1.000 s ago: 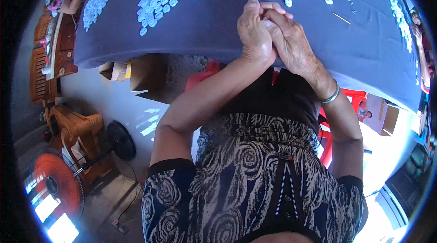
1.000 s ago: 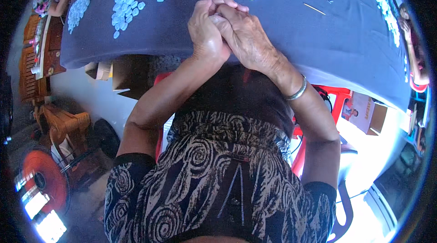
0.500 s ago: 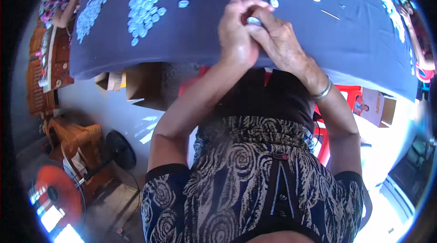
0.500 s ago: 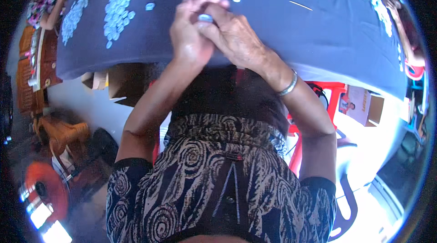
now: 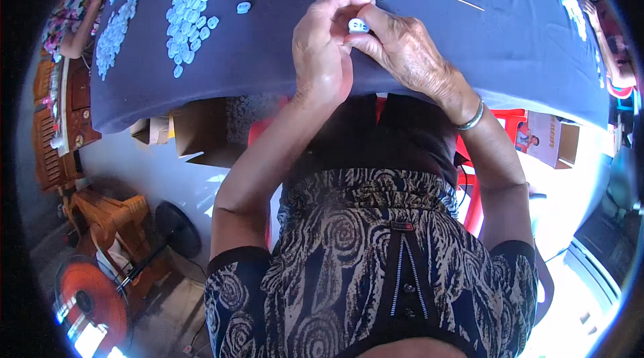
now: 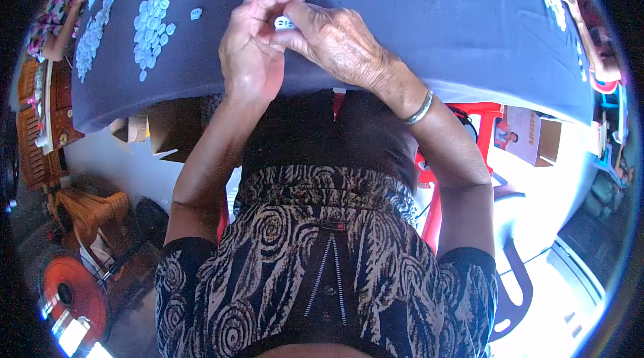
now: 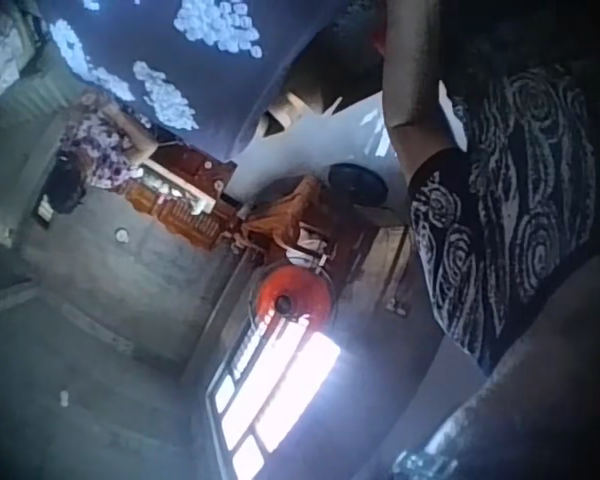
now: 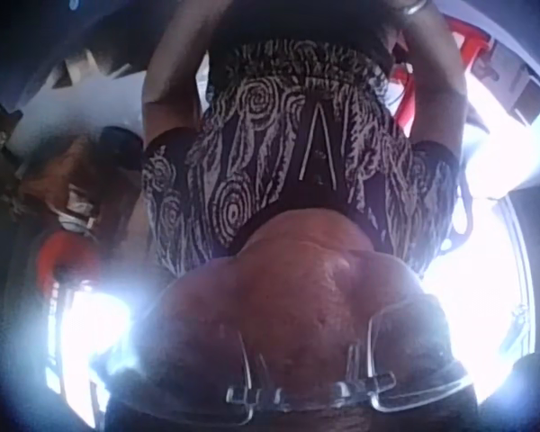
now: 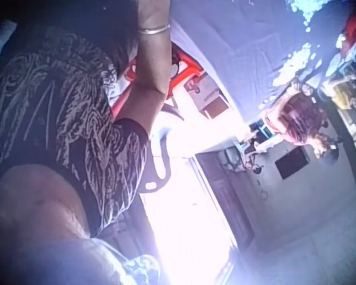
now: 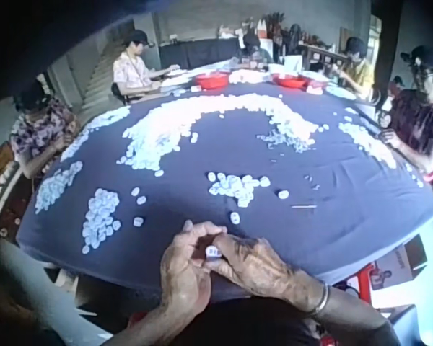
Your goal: The person assembles plastic toggles by picking up plastic pieces from the table, fitting components into the toggle bodies, and pressing the parts together by hand.
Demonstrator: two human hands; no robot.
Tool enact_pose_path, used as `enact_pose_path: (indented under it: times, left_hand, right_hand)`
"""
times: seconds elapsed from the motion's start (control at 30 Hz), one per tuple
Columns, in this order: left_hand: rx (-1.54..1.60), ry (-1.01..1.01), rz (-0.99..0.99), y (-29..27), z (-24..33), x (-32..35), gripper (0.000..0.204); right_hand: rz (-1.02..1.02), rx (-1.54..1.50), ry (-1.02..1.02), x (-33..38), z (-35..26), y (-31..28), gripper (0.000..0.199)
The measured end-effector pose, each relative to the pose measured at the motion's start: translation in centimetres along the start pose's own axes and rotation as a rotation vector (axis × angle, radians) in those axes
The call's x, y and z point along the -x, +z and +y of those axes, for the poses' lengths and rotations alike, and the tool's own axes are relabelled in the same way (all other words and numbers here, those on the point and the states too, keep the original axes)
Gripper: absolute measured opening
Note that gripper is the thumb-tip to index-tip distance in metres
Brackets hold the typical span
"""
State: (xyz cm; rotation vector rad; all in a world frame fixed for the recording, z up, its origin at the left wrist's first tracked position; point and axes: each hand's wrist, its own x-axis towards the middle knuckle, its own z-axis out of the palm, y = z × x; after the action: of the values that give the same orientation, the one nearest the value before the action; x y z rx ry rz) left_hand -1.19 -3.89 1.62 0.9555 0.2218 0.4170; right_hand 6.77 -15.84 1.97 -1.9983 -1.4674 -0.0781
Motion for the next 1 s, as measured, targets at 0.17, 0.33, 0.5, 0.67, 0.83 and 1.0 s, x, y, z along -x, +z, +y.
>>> enact_pose_path:
  times: [0.17,0.33,0.5,0.67,0.83,1.0]
  left_hand:
    - [-0.036,0.071,-0.067,0.6,0.0,0.2,0.047]
    - [0.184,-0.075,-0.298,1.5,0.5,0.4,0.043]
    - [0.247,-0.106,-0.313,2.3,1.1,1.1,0.043]
    - [0.217,-0.119,-0.279,2.1,1.2,1.1,0.043]
    - [0.115,-0.114,-0.311,1.1,0.9,0.5,0.054]
    - [-0.013,-0.01,-0.131,0.8,1.5,0.3,0.045]
  right_hand:
    - [0.011,0.006,-0.019,0.0,-0.4,-0.4,0.036]
    - [0.115,-0.016,-0.151,0.0,-1.1,-0.8,0.035]
    - [0.18,0.112,-0.206,0.1,-2.2,-1.5,0.035]
    - [0.166,0.106,-0.195,0.1,-2.1,-1.4,0.035]
    - [0.159,0.015,-0.201,-0.2,-1.6,-1.3,0.036]
    - [0.08,0.125,-0.069,-0.2,-0.5,-1.5,0.035]
